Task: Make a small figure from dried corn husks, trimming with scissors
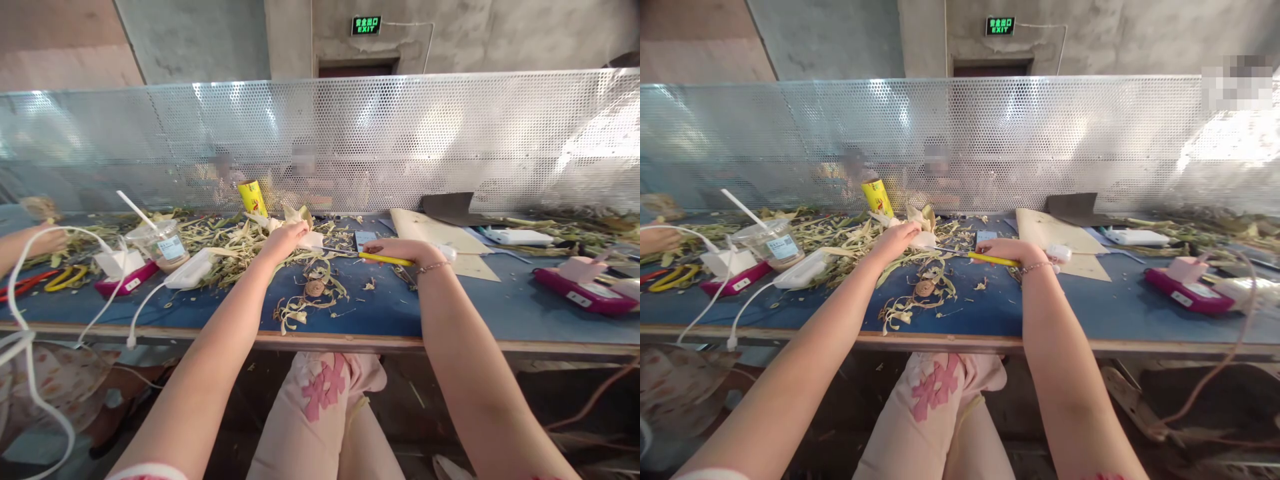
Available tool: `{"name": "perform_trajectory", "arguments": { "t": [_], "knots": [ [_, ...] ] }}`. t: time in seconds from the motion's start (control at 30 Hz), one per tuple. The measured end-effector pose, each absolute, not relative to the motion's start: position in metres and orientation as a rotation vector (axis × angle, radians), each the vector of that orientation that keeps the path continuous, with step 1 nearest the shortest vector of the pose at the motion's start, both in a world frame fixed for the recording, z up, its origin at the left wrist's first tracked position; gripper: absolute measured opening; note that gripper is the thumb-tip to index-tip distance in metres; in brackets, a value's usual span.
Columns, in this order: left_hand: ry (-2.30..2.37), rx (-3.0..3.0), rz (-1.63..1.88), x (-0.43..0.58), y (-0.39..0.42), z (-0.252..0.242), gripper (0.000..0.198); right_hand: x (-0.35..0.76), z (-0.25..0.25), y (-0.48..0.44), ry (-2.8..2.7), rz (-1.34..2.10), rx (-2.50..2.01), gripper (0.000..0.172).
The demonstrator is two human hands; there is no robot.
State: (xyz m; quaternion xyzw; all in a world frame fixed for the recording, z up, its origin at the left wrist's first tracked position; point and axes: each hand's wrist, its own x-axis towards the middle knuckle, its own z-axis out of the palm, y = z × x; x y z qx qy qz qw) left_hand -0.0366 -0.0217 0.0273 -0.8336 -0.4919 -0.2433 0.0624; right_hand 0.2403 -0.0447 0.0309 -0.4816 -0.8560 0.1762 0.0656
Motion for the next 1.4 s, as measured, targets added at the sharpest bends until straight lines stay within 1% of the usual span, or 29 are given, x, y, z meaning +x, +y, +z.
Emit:
{"name": "perform_trajectory", "arguments": {
  "t": [0.13, 0.23, 0.3, 0.37, 0.43, 0.5, 0.57, 0.6, 0.67, 0.73, 0.8, 0.87, 0.93, 1.0, 1.13, 1.3, 1.4],
  "knots": [
    [-1.488, -2.514, -0.756, -0.038, -0.021, 0.027, 0.025, 0.243, 0.030, -0.043, -2.620, 0.684, -1.352, 0.035],
    [-1.526, -2.488, -0.834, -0.040, -0.017, 0.026, 0.022, 0.247, 0.031, -0.041, -2.610, 0.661, -1.390, 0.037],
    [-1.558, -2.450, -0.984, -0.040, -0.013, 0.026, 0.020, 0.245, 0.031, -0.039, -2.569, 0.585, -1.459, 0.038],
    [-1.572, -2.370, -1.256, -0.040, -0.009, 0.028, 0.017, 0.237, 0.028, -0.037, -2.503, 0.456, -1.570, 0.039],
    [-1.564, -2.240, -1.627, -0.040, -0.007, 0.032, 0.011, 0.223, 0.021, -0.034, -2.425, 0.313, -1.723, 0.037],
    [-1.516, -2.136, -2.042, -0.038, -0.008, 0.040, 0.015, 0.205, 0.011, -0.032, -2.352, 0.199, -1.802, 0.031],
    [-1.386, -2.174, -2.470, -0.035, -0.013, 0.048, 0.020, 0.187, 0.002, -0.029, -2.298, 0.217, -1.856, 0.022],
    [-1.313, -2.225, -2.668, -0.034, -0.017, 0.051, 0.021, 0.180, -0.002, -0.028, -2.277, 0.200, -1.784, 0.019],
    [-1.273, -2.347, -2.947, -0.030, -0.025, 0.056, 0.021, 0.170, -0.007, -0.026, -2.136, 0.114, -1.610, 0.018],
    [-1.366, -2.435, -3.083, -0.024, -0.032, 0.057, 0.021, 0.163, -0.008, -0.026, -2.002, 0.190, -1.409, 0.018],
    [-1.523, -2.516, -3.110, -0.017, -0.035, 0.052, 0.023, 0.159, -0.007, -0.025, -1.855, 0.464, -1.218, 0.029],
    [-1.665, -2.629, -3.056, -0.009, -0.035, 0.043, 0.024, 0.156, -0.008, -0.023, -1.669, 0.794, -1.049, 0.039],
    [-1.777, -2.731, -2.963, -0.001, -0.033, 0.032, 0.025, 0.154, -0.010, -0.020, -1.534, 1.030, -0.899, 0.042],
    [-1.899, -2.784, -2.857, 0.006, -0.032, 0.022, 0.028, 0.153, -0.013, -0.016, -1.478, 1.139, -0.819, 0.042],
    [-2.076, -2.842, -2.683, 0.013, -0.032, 0.010, 0.032, 0.150, -0.022, -0.009, -1.495, 1.109, -0.811, 0.036],
    [-2.147, -2.795, -2.633, 0.016, -0.030, 0.005, 0.015, 0.151, -0.026, -0.007, -1.635, 0.909, -0.817, 0.032],
    [-2.184, -2.657, -2.601, 0.017, -0.029, 0.004, 0.013, 0.152, -0.024, -0.010, -1.738, 0.790, -0.873, 0.031]
  ]
}}
